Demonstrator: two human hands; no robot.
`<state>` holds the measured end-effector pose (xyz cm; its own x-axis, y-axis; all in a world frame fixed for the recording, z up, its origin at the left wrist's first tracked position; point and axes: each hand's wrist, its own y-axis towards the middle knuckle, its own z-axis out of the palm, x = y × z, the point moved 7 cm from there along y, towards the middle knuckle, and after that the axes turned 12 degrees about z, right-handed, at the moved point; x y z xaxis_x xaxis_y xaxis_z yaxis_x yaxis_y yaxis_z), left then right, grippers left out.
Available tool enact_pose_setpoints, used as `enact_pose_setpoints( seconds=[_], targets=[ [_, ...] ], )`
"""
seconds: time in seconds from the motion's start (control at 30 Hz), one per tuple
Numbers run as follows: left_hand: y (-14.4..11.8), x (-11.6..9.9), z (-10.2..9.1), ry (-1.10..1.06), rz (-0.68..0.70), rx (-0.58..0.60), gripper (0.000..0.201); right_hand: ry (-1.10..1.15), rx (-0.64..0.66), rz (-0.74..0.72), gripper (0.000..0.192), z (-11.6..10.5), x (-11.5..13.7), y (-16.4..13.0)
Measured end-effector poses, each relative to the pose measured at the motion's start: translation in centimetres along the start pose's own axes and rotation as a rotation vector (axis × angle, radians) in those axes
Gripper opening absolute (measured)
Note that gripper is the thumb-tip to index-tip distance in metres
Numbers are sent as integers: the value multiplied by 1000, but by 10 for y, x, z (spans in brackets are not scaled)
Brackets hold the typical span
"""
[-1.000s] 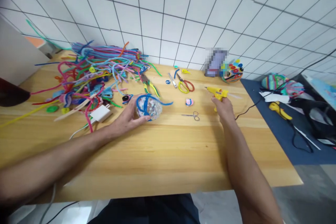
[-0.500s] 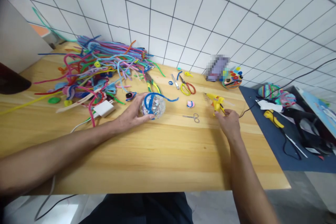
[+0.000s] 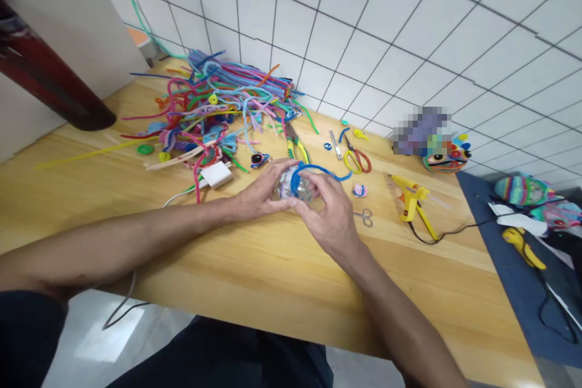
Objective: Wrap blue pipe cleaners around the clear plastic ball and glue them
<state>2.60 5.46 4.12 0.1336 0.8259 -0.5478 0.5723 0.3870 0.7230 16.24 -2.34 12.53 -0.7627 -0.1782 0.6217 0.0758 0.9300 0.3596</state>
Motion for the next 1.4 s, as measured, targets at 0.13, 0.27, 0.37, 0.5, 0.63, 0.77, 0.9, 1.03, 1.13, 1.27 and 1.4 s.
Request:
enact_pose_setpoints(
  seconds=[0.13,0.27,0.37,0.5,0.63,0.77,0.9,1.03,1.13,1.27,1.4],
  targets=[
    [1,-3,0,0,27,-7,80,49,54,1,19,10,-4,18],
    [3,-5,0,13,11,10,80,120,79,61,22,9,-18,27],
    [3,-4,0,0,-12,21,80,145,105,76,23,8,-25,31],
    [3,-4,0,-24,-28,25,79,124,216,40,28,6,-31,33],
    [3,-3,1,-35,-17,5,79,124,222,4,24,2,-33,34],
    [2,-1,4,-44,-4,16,80,169,189,-13,28,4,-30,34],
    [1,-2,6,-46,7,35,81,201,149,-35,24,6,-25,34],
    [1,-1,7,-49,-6,41,81,219,94,-17,20,6,-26,33],
    [1,-1,6,-60,-9,34,81,223,90,3,18,7,-28,32],
    [1,-2,5,-57,-8,38,79,193,97,35,14,8,-32,31],
    [1,-3,5,-64,-17,48,79,186,91,65,12,8,-35,30]
  ],
)
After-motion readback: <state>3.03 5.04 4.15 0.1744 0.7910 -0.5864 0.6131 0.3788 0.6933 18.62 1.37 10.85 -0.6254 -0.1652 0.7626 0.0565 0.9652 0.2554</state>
